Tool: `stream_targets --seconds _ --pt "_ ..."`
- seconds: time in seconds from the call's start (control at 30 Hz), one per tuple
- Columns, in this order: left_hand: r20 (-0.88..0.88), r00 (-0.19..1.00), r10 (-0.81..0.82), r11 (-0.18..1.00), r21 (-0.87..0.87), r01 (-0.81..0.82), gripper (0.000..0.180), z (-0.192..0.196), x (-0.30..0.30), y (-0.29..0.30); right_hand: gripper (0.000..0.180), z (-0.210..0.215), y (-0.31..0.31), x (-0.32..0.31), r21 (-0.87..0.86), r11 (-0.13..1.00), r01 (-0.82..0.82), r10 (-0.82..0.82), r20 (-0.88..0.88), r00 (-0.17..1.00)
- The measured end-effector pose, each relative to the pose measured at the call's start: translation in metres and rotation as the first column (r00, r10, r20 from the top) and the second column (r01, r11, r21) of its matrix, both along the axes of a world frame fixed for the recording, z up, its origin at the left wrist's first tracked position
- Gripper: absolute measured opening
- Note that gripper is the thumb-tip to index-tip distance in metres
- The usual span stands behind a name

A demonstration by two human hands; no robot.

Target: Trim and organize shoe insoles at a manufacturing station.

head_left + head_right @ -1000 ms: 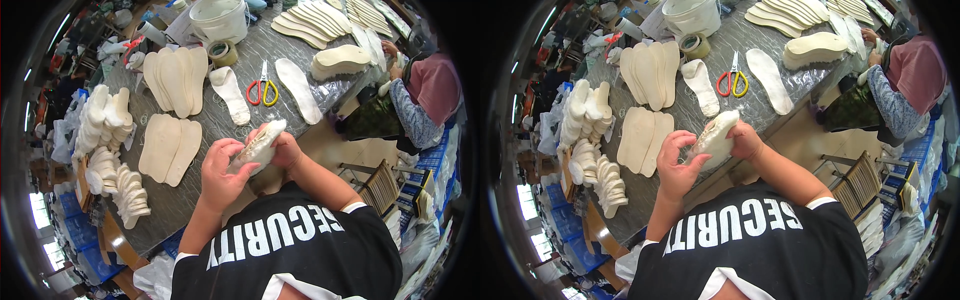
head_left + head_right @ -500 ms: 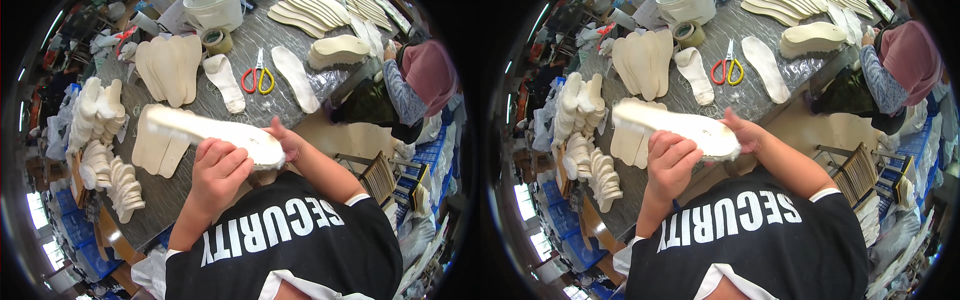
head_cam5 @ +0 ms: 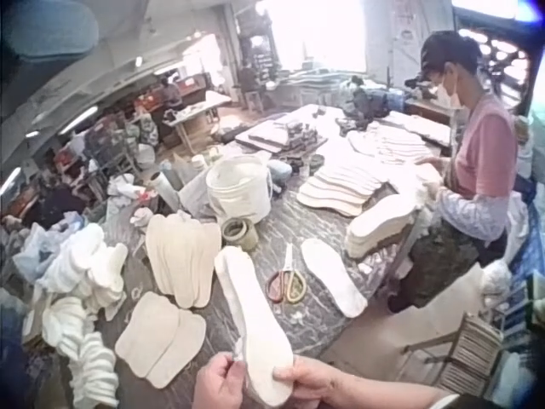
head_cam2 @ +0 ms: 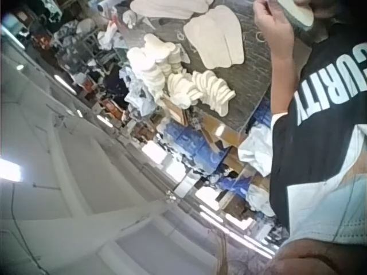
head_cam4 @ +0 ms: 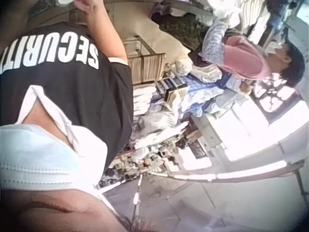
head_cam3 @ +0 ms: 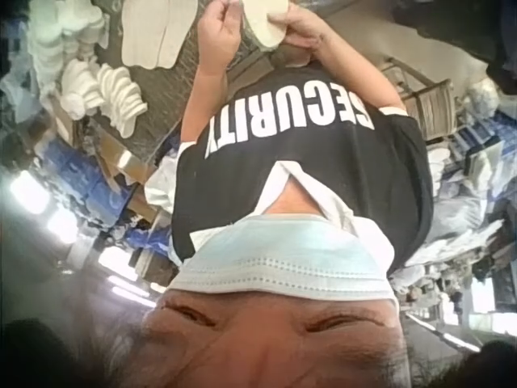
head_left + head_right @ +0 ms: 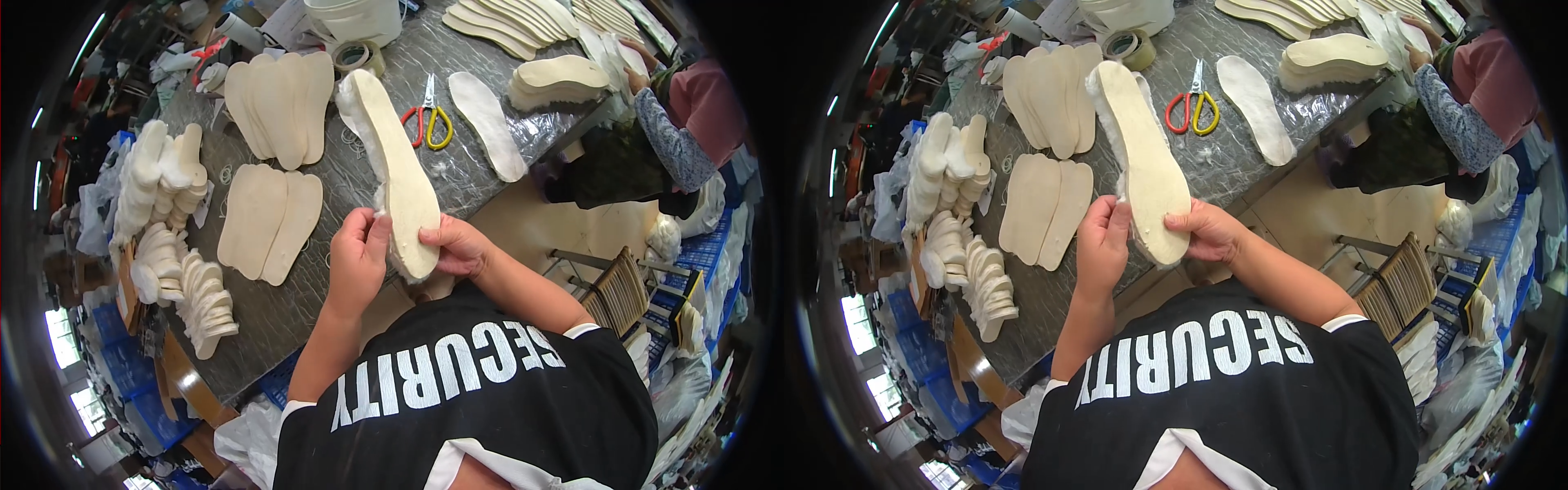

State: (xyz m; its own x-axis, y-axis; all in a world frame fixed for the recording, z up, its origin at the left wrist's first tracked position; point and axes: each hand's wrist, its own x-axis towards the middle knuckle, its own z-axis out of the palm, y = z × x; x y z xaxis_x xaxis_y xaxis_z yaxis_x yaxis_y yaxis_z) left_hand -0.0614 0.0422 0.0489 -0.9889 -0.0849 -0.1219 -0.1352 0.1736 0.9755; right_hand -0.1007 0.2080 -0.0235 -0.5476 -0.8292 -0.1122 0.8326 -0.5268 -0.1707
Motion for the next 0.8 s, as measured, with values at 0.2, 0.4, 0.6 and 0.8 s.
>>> stream_targets --seconds 0.2,0.4,0.6,0.8 --pt "-0.22 0.954 -0.202 0.927 -0.357 0.113 0.016 -0.004 0.002 0.0 0.06 -0.012 0.013 -0.008 0.086 0.995 -0.052 0.055 -0.035 0.998" --pt "0.027 1.0 -0.001 0.987 0.159 -0.003 0.018 -0.017 0.024 0.017 0.044 -0.022 0.012 -0.006 0.047 0.999 0.017 -0.013 -0.093 0.996" --pt "0.214 0.969 -0.126 0.955 0.291 0.06 0.03 -0.017 0.035 0.01 0.044 -0.044 0.016 0.005 -0.027 0.998 0.049 -0.051 -0.067 0.996" --pt "0.093 0.97 -0.224 0.953 0.229 0.198 0.029 0.001 0.022 0.003 0.046 -0.041 0.015 0.008 -0.02 0.999 0.041 -0.043 -0.082 0.996"
